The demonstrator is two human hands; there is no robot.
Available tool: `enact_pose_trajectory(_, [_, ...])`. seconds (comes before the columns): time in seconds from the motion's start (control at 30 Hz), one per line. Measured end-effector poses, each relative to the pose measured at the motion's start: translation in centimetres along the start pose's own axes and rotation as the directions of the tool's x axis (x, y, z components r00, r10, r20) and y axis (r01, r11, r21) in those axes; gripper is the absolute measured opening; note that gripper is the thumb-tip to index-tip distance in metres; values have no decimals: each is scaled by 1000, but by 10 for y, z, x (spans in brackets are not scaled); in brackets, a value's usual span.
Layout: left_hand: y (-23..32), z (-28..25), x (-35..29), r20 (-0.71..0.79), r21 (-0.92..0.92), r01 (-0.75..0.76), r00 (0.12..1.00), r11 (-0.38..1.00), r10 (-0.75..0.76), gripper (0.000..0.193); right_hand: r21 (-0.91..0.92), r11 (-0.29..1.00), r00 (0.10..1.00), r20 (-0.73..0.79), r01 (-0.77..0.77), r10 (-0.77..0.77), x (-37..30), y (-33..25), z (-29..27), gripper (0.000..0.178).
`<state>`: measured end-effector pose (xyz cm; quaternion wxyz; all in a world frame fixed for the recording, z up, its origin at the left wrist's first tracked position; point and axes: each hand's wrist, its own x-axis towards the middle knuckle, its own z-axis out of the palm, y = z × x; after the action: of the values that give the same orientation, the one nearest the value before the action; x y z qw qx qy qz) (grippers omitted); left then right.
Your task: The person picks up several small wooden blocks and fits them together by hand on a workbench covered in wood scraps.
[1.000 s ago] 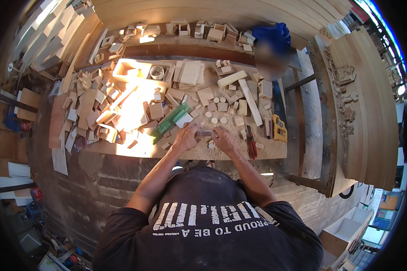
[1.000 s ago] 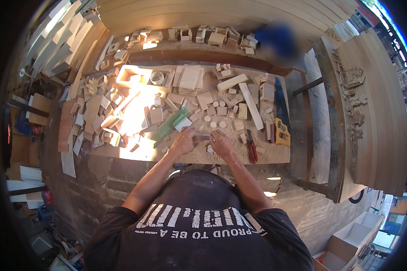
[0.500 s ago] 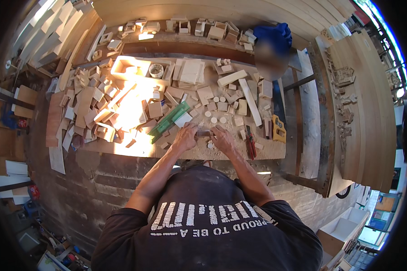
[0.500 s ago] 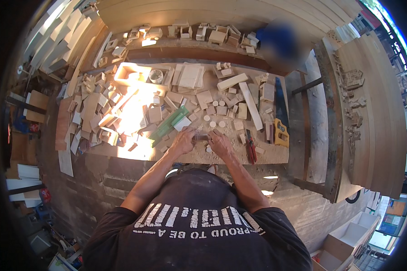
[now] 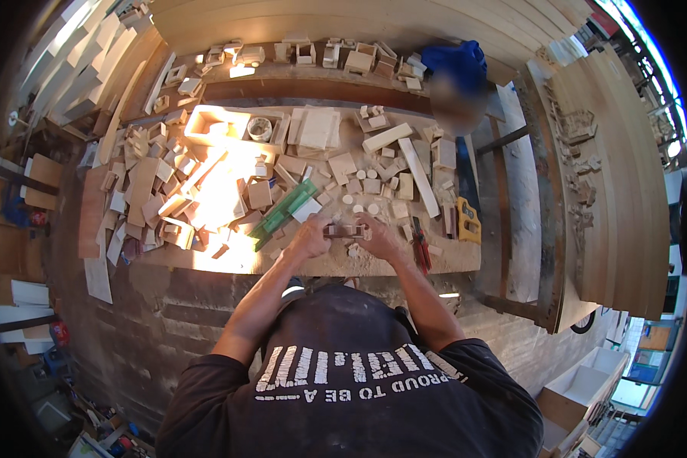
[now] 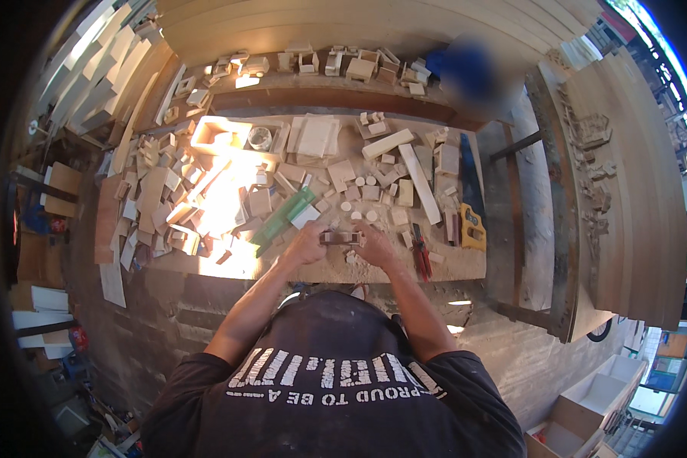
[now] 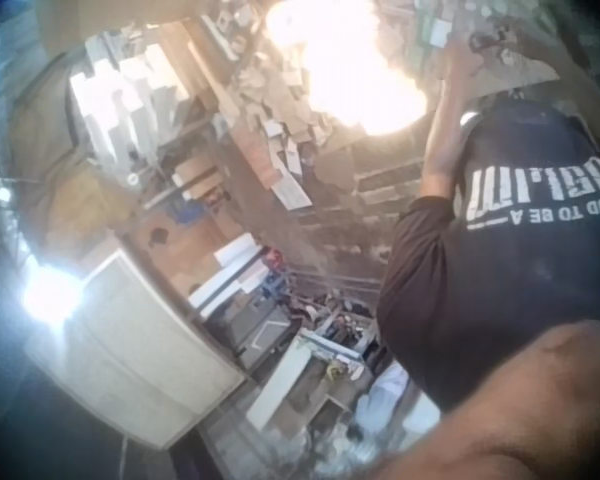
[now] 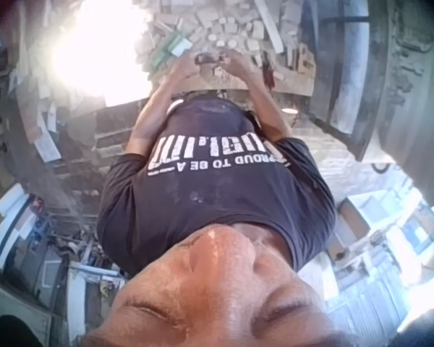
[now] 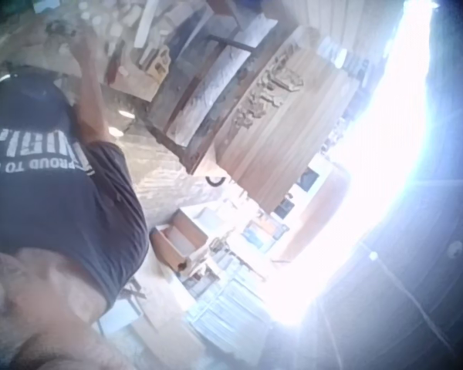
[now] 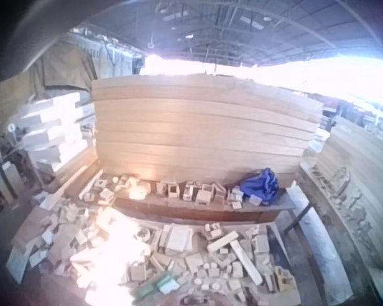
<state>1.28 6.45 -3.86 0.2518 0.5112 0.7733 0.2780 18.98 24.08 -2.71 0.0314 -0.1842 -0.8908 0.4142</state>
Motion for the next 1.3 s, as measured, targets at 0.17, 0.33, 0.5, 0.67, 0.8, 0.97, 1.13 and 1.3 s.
enact_pose_trajectory(0.17, [40, -72, -11, 226, -780, 217, 972, 587, -60, 41, 263, 963, 999, 18, -53, 50, -7, -79, -68, 62])
enact_pose_trajectory(0.33, [94, -84, -7, 37, -998, 39, 998, -46, 41, 41, 652, 758, 993, -74, -26, 97, 2, -126, -103, 57])
enact_pose_trajectory(0.5, [145, -87, 12, -64, -995, -70, 994, -72, -83, 32, 603, 792, 977, -210, 100, 37, 5, -142, -128, 50])
enact_pose_trajectory(0.67, [166, -102, 20, -93, -989, -104, 991, -108, -99, 28, 667, 687, 933, -358, 290, -47, 1, -153, -157, 34])
enact_pose_trajectory(0.8, [182, -110, 23, -106, -992, -110, 992, -58, -63, 29, 526, 797, 924, -368, 295, -100, 9, -158, -175, 29])
enact_pose_trajectory(0.97, [195, -114, 27, -148, -988, -151, 987, -34, -60, 29, 513, 808, 928, -357, 290, -106, 15, -161, -185, 26])
enact_pose_trajectory(1.13, [197, -115, 29, -177, -984, -178, 983, -13, -51, 28, 416, 871, 920, -381, 262, -95, 12, -173, -194, 28])
enact_pose_trajectory(1.3, [203, -117, 28, -206, -978, -207, 977, -10, -55, 26, 240, 926, 883, -440, 293, -165, 8, -184, -198, 24])
